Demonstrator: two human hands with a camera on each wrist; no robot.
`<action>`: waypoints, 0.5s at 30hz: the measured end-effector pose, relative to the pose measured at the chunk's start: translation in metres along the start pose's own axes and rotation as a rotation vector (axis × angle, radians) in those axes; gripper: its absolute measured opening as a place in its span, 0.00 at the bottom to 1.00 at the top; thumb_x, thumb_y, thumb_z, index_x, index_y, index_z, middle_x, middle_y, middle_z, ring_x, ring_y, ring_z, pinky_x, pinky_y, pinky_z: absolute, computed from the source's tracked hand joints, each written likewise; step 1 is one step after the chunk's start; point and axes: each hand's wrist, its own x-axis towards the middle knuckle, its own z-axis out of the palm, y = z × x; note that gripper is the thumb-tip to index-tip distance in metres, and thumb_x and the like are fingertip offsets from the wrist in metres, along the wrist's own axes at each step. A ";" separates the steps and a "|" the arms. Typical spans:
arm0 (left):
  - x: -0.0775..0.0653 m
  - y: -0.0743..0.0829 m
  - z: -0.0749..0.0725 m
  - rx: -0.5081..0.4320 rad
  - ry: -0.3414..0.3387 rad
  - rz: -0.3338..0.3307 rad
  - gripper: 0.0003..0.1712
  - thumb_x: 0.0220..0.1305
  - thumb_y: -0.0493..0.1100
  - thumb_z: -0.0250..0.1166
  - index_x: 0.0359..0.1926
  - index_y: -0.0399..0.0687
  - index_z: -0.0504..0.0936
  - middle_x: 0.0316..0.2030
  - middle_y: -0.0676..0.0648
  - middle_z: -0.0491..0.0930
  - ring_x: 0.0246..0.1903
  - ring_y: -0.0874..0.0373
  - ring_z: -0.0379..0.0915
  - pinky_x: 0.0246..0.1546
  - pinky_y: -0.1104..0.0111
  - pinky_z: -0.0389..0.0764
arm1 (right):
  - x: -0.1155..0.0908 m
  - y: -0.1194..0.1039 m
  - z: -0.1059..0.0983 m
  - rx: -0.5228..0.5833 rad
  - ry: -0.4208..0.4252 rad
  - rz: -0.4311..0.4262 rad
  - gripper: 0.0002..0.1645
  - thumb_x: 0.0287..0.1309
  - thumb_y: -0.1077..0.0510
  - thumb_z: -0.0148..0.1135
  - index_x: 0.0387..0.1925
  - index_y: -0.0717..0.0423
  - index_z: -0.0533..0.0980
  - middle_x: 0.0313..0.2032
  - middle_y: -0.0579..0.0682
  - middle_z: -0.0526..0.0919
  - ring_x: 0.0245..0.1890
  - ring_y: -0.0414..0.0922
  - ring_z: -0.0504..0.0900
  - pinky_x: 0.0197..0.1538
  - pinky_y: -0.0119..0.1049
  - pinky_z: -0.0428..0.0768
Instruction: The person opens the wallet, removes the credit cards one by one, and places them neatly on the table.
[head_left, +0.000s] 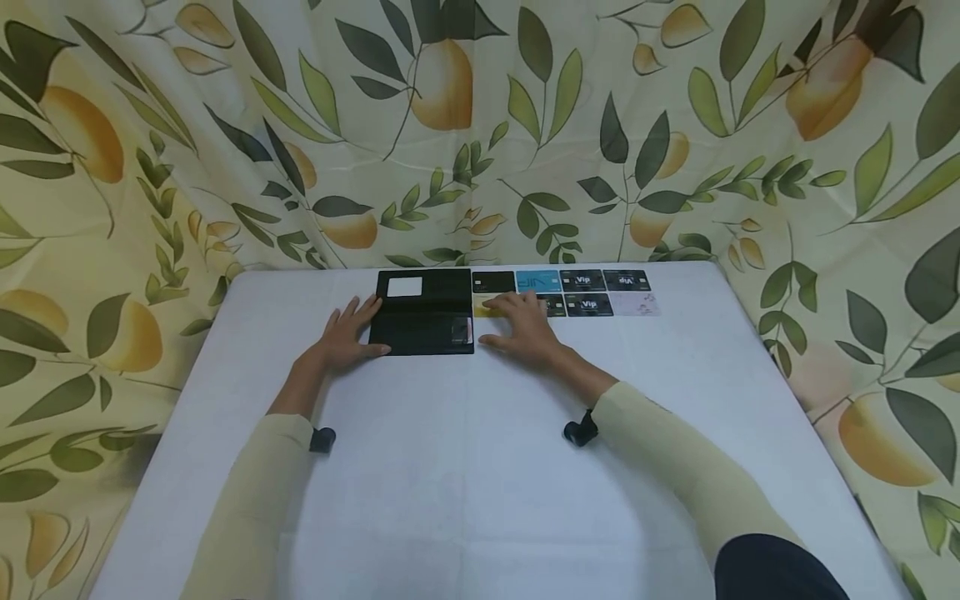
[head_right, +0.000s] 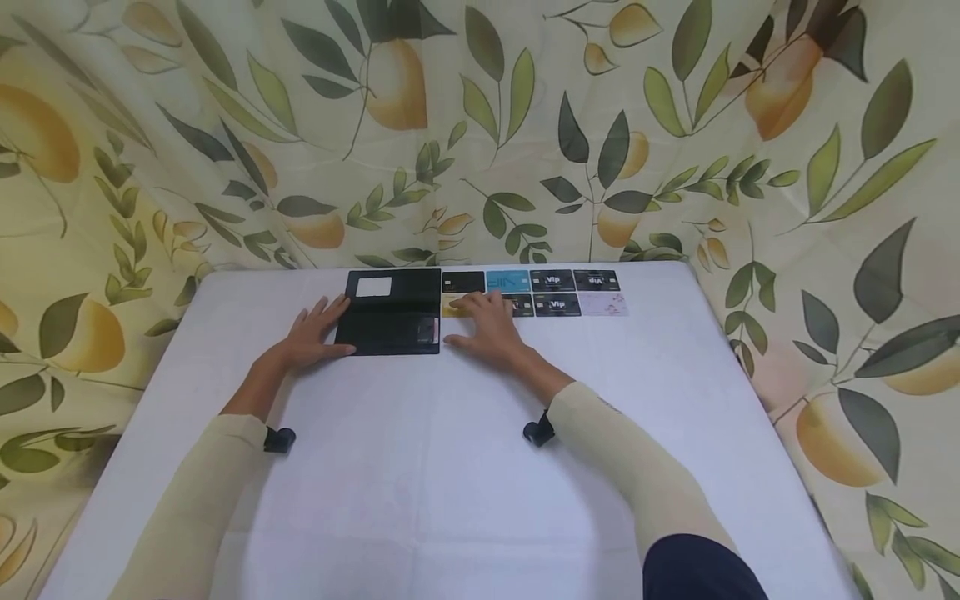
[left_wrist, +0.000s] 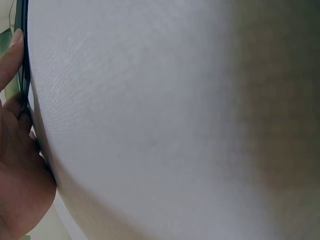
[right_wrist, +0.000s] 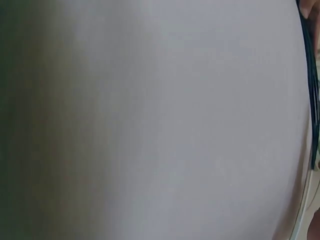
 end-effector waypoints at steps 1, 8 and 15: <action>-0.001 0.000 0.000 0.000 -0.001 -0.001 0.56 0.56 0.65 0.63 0.75 0.53 0.41 0.74 0.50 0.34 0.71 0.48 0.21 0.67 0.50 0.25 | 0.000 -0.002 0.001 0.001 -0.004 -0.002 0.40 0.45 0.32 0.67 0.59 0.44 0.73 0.57 0.43 0.70 0.48 0.45 0.59 0.48 0.46 0.57; -0.001 -0.003 0.001 -0.001 0.007 0.004 0.56 0.56 0.65 0.63 0.75 0.54 0.41 0.74 0.51 0.35 0.71 0.49 0.21 0.67 0.51 0.25 | 0.004 -0.011 0.009 -0.004 -0.003 -0.048 0.39 0.45 0.32 0.67 0.57 0.45 0.75 0.56 0.43 0.71 0.51 0.45 0.60 0.52 0.48 0.57; 0.001 -0.007 0.003 -0.008 0.018 0.017 0.57 0.54 0.68 0.62 0.75 0.56 0.41 0.74 0.51 0.35 0.71 0.50 0.21 0.67 0.52 0.24 | 0.007 -0.018 0.013 -0.012 -0.028 -0.064 0.40 0.46 0.31 0.65 0.58 0.44 0.74 0.56 0.43 0.71 0.50 0.44 0.59 0.49 0.46 0.57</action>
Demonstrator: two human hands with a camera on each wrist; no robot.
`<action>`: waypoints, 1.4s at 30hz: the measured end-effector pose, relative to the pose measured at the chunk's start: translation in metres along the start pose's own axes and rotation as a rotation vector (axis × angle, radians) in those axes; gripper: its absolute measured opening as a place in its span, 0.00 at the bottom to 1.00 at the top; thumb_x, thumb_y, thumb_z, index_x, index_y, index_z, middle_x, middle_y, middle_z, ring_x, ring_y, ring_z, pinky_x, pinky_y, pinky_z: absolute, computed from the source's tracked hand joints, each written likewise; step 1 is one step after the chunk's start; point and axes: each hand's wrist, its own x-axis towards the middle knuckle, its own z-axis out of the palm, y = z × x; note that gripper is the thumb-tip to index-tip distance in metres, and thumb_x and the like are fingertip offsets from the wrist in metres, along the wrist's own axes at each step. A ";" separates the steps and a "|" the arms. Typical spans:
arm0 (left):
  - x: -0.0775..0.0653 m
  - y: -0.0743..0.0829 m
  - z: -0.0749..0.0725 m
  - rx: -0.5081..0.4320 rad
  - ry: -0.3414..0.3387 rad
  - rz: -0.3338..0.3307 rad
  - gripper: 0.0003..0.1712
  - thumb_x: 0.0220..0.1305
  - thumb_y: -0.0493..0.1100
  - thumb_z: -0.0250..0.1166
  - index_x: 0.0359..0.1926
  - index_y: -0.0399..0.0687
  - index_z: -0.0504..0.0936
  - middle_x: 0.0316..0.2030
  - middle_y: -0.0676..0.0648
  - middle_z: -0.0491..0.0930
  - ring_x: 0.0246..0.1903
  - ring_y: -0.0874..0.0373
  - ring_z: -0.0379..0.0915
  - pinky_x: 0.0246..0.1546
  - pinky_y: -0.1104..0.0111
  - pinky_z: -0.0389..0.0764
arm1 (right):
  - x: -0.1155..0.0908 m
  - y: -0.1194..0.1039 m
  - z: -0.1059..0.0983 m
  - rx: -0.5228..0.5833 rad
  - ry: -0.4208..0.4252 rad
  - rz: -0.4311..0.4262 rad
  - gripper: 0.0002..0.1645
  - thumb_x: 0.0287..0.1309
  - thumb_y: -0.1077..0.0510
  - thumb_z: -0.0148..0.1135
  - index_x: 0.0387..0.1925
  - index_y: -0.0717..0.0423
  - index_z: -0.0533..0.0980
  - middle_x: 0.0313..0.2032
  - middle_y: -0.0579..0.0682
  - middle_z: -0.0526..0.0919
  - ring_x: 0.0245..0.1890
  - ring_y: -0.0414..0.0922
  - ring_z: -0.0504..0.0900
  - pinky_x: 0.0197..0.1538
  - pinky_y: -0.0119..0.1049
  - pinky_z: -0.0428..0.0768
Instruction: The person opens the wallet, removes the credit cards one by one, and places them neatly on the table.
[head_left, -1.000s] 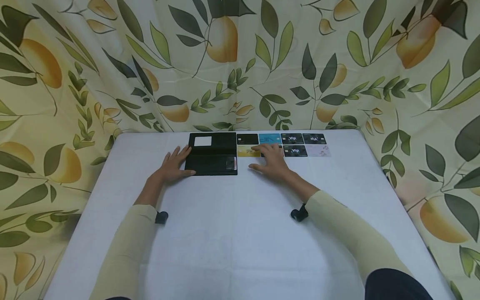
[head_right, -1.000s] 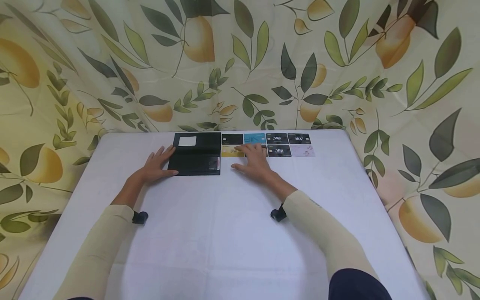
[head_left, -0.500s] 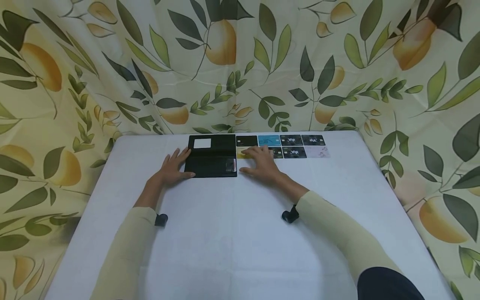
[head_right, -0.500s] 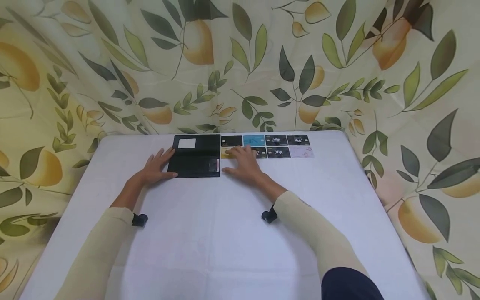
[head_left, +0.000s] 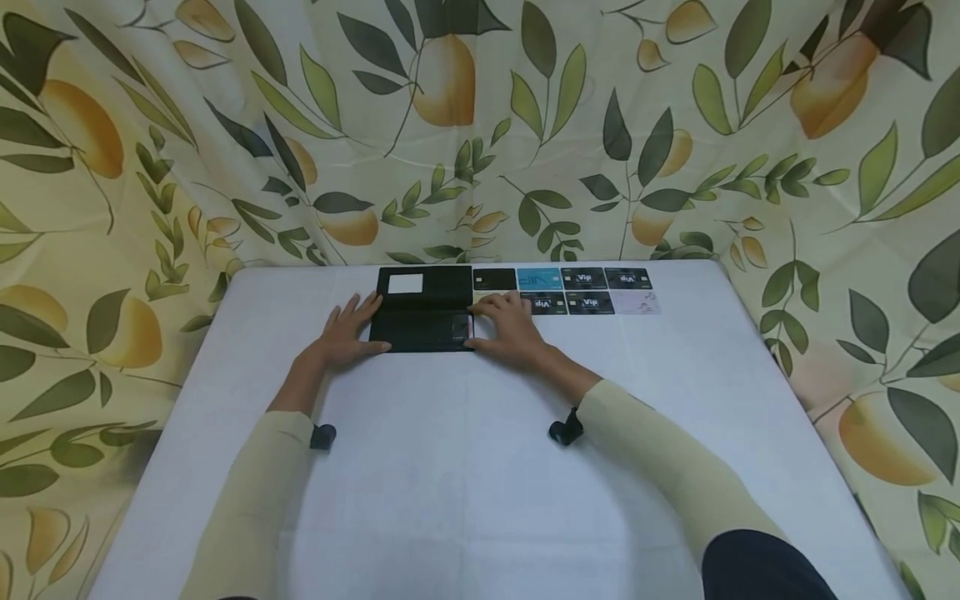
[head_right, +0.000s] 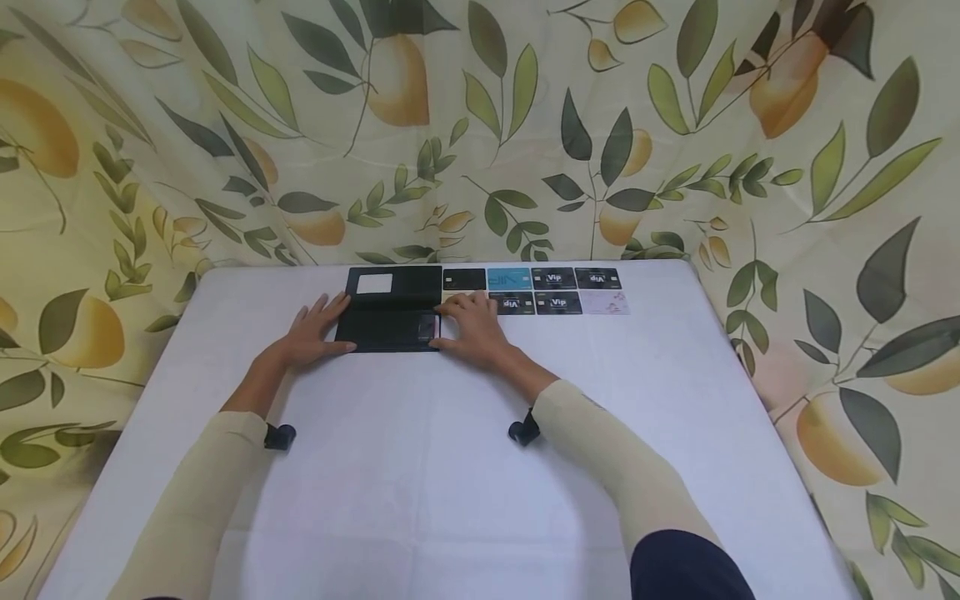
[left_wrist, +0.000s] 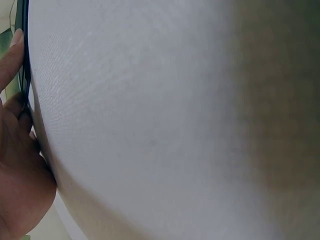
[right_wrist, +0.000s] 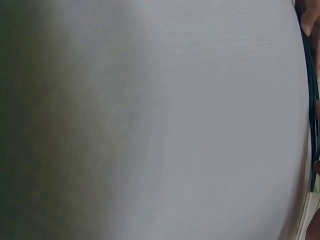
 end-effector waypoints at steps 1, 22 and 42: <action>0.000 0.001 0.000 -0.007 0.003 0.004 0.57 0.54 0.68 0.62 0.75 0.55 0.41 0.74 0.51 0.35 0.71 0.49 0.21 0.66 0.52 0.24 | 0.000 0.000 0.000 -0.005 -0.003 -0.001 0.39 0.46 0.30 0.65 0.58 0.44 0.74 0.56 0.43 0.71 0.50 0.44 0.59 0.49 0.46 0.57; -0.002 0.004 -0.004 0.002 -0.008 -0.005 0.57 0.54 0.67 0.63 0.75 0.55 0.41 0.74 0.50 0.35 0.71 0.48 0.22 0.66 0.50 0.25 | 0.005 -0.003 0.004 -0.014 0.003 0.003 0.32 0.48 0.34 0.65 0.54 0.42 0.77 0.54 0.45 0.71 0.50 0.46 0.60 0.47 0.47 0.57; -0.001 0.003 -0.003 0.004 -0.019 -0.004 0.57 0.55 0.67 0.62 0.75 0.55 0.41 0.74 0.50 0.35 0.71 0.48 0.21 0.66 0.50 0.25 | 0.006 -0.003 0.004 -0.037 0.031 -0.033 0.30 0.49 0.34 0.66 0.52 0.43 0.80 0.50 0.42 0.73 0.49 0.44 0.61 0.50 0.47 0.57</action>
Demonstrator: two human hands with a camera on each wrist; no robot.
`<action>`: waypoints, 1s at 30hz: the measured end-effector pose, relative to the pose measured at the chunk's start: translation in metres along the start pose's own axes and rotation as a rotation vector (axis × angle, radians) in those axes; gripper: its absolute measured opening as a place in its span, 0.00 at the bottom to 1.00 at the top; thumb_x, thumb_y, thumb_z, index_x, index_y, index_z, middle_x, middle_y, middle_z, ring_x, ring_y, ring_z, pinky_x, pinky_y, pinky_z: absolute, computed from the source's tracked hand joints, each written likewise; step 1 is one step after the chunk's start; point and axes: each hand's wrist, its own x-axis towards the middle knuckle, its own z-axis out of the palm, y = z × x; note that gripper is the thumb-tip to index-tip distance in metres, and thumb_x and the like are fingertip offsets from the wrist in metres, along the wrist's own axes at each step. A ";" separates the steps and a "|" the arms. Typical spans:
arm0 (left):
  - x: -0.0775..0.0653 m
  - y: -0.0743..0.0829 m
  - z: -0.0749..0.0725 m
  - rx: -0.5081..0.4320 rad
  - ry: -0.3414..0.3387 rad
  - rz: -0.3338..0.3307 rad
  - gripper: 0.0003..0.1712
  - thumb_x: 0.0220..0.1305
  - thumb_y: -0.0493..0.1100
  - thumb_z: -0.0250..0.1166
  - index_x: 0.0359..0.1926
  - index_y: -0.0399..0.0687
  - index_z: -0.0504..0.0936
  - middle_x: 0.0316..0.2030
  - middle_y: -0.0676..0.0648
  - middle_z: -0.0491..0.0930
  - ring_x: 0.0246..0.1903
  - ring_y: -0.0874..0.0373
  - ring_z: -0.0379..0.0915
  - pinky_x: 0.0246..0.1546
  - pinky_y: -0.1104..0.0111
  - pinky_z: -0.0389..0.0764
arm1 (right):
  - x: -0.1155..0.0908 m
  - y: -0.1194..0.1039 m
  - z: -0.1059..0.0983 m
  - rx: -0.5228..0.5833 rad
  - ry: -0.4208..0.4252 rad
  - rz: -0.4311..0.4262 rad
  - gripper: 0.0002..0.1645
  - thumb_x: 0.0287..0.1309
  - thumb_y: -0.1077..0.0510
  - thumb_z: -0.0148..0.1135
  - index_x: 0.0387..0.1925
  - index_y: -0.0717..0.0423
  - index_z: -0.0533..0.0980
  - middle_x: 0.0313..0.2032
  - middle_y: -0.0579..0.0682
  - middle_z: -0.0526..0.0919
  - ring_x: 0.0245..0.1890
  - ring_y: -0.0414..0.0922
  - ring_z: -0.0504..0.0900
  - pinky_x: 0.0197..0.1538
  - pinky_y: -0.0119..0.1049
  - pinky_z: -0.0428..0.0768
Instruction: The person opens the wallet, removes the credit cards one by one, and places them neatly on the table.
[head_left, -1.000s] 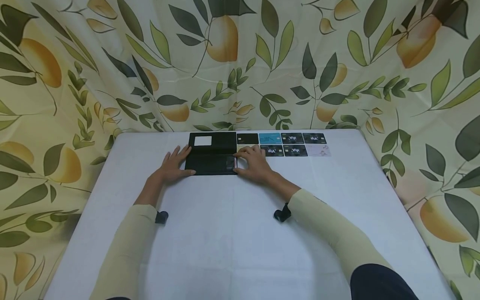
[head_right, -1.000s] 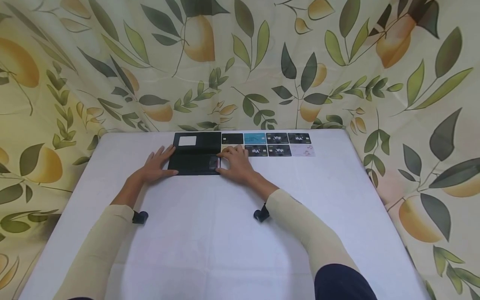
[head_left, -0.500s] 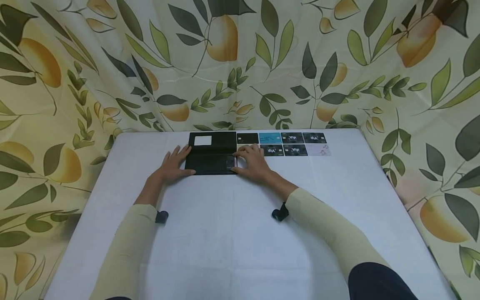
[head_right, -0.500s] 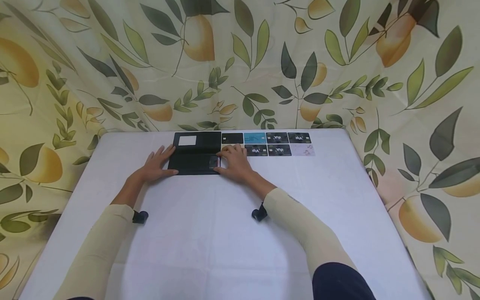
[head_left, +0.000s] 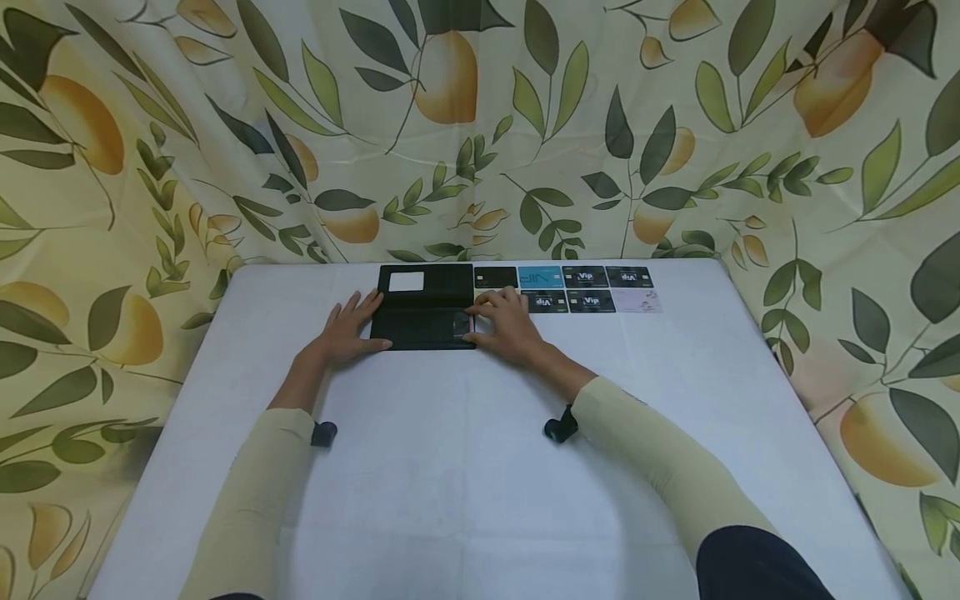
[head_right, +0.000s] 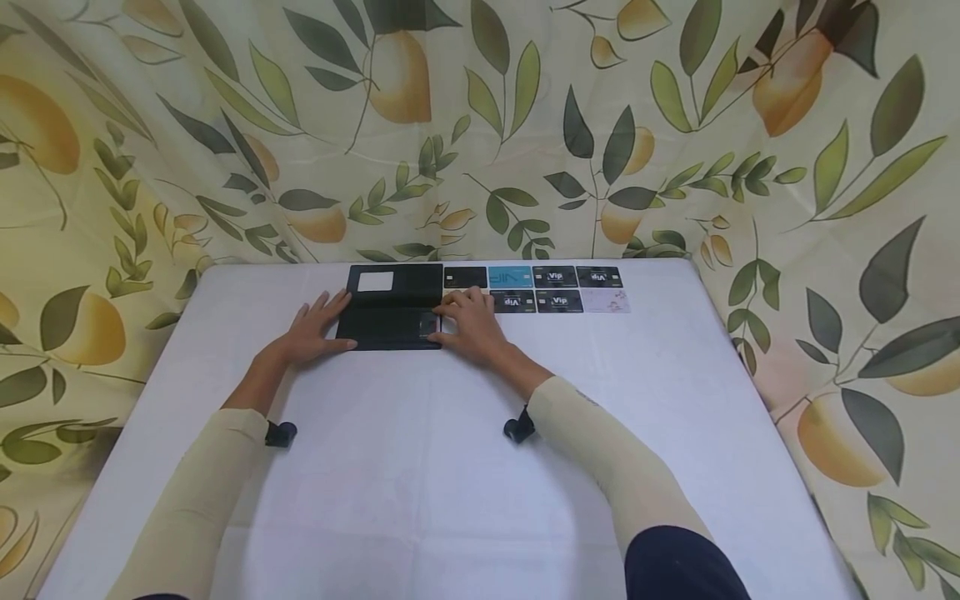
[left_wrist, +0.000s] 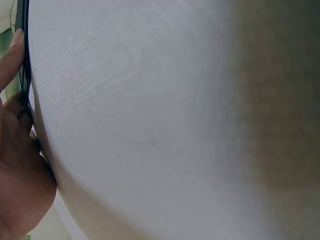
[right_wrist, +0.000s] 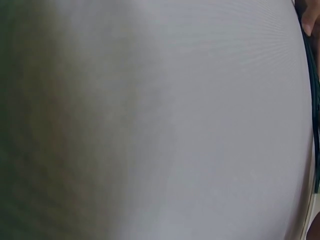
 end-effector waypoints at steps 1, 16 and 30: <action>0.000 0.000 0.000 0.000 -0.002 -0.002 0.57 0.55 0.67 0.62 0.75 0.55 0.41 0.74 0.51 0.35 0.71 0.49 0.21 0.66 0.51 0.25 | 0.000 0.000 0.000 0.000 0.000 0.001 0.30 0.49 0.34 0.66 0.52 0.43 0.80 0.50 0.41 0.73 0.49 0.44 0.61 0.50 0.47 0.57; 0.001 -0.002 0.001 0.007 0.001 0.011 0.57 0.55 0.67 0.62 0.75 0.54 0.40 0.74 0.50 0.34 0.71 0.48 0.21 0.66 0.50 0.24 | -0.004 0.005 -0.002 0.058 -0.006 0.032 0.31 0.48 0.34 0.66 0.52 0.44 0.79 0.51 0.43 0.73 0.50 0.44 0.61 0.50 0.46 0.58; -0.001 0.001 0.000 0.007 0.000 0.001 0.56 0.56 0.67 0.61 0.75 0.54 0.41 0.74 0.50 0.35 0.71 0.48 0.22 0.66 0.50 0.24 | -0.001 -0.001 0.002 0.039 -0.029 0.023 0.36 0.48 0.33 0.65 0.57 0.43 0.75 0.53 0.43 0.72 0.49 0.44 0.61 0.49 0.45 0.58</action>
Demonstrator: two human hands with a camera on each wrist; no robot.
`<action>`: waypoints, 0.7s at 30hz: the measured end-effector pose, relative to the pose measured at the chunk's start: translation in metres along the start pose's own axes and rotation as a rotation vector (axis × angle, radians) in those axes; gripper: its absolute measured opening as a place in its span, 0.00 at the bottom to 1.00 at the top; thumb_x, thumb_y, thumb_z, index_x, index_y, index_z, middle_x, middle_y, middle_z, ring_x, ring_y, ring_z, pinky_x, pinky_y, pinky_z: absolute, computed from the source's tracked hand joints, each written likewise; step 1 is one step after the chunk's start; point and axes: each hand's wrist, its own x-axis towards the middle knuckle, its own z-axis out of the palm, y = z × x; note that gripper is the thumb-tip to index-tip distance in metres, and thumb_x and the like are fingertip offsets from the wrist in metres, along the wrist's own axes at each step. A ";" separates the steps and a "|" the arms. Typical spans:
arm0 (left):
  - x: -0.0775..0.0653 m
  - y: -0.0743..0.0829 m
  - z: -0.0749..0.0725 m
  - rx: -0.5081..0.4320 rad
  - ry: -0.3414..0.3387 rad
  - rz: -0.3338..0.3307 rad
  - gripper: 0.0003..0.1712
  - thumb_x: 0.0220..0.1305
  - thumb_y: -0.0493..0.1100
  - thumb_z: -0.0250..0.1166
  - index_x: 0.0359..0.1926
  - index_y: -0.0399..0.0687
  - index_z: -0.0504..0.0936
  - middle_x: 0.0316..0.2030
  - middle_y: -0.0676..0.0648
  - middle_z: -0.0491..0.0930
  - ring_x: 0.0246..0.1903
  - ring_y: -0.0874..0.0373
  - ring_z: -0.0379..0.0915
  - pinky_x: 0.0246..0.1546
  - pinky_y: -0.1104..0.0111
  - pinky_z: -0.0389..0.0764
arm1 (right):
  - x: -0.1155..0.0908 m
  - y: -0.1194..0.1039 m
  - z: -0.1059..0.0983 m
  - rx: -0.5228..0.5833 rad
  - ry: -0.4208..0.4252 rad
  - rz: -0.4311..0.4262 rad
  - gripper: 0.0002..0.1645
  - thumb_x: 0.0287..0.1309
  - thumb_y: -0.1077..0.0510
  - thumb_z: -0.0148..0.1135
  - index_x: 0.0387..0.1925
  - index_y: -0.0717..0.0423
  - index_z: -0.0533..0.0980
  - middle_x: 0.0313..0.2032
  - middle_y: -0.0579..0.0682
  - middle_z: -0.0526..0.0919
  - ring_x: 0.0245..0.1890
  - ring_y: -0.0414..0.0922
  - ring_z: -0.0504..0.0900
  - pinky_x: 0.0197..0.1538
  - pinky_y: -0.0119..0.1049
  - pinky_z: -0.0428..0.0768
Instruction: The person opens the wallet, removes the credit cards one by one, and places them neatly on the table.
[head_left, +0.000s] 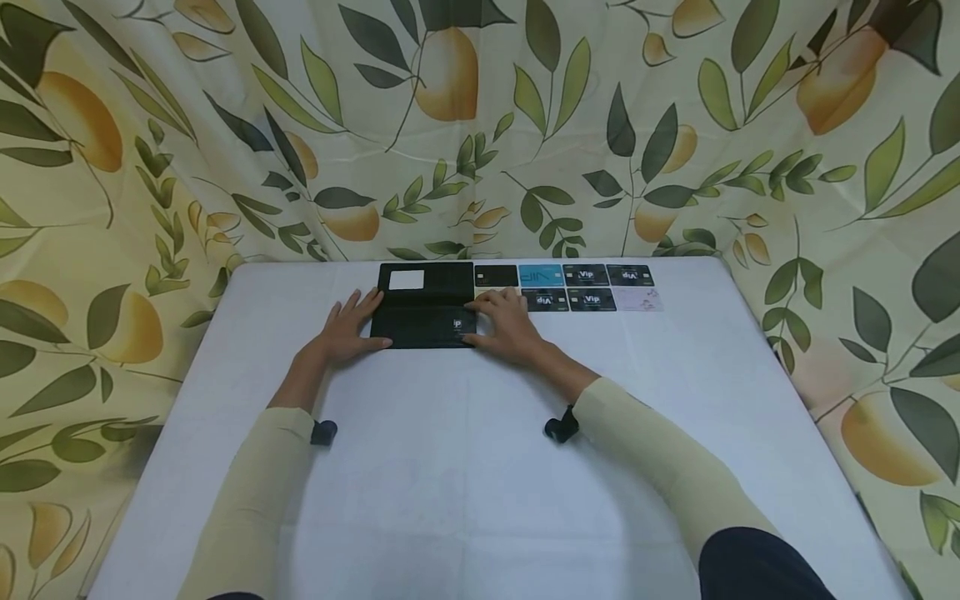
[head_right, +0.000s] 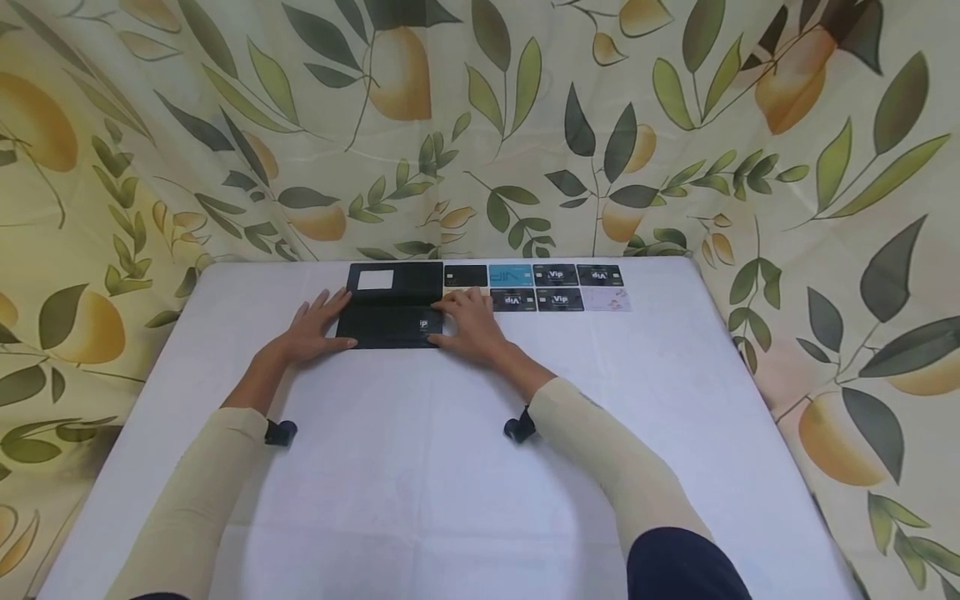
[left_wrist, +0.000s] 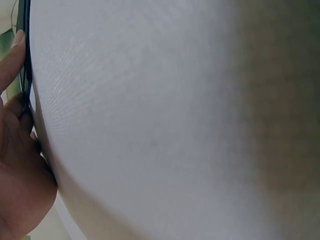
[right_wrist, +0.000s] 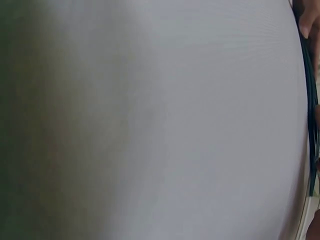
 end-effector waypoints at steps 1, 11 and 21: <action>0.001 -0.001 0.000 0.000 -0.001 0.000 0.56 0.56 0.67 0.61 0.75 0.55 0.40 0.74 0.50 0.35 0.71 0.49 0.21 0.66 0.50 0.24 | 0.001 -0.001 0.000 -0.006 -0.009 0.001 0.36 0.48 0.33 0.65 0.57 0.43 0.75 0.53 0.43 0.72 0.49 0.44 0.60 0.49 0.46 0.58; 0.001 -0.002 0.001 -0.007 0.001 -0.004 0.57 0.55 0.67 0.62 0.75 0.55 0.40 0.74 0.51 0.34 0.71 0.50 0.21 0.66 0.51 0.24 | 0.005 -0.005 0.000 -0.055 -0.032 0.011 0.34 0.49 0.32 0.64 0.56 0.40 0.76 0.52 0.43 0.72 0.48 0.44 0.60 0.49 0.46 0.58; 0.001 -0.003 0.002 0.004 0.010 -0.003 0.57 0.55 0.68 0.61 0.75 0.55 0.40 0.74 0.51 0.34 0.71 0.49 0.21 0.66 0.51 0.24 | 0.004 -0.002 -0.001 -0.043 -0.048 0.007 0.35 0.49 0.32 0.64 0.57 0.42 0.76 0.52 0.44 0.71 0.48 0.44 0.59 0.49 0.45 0.58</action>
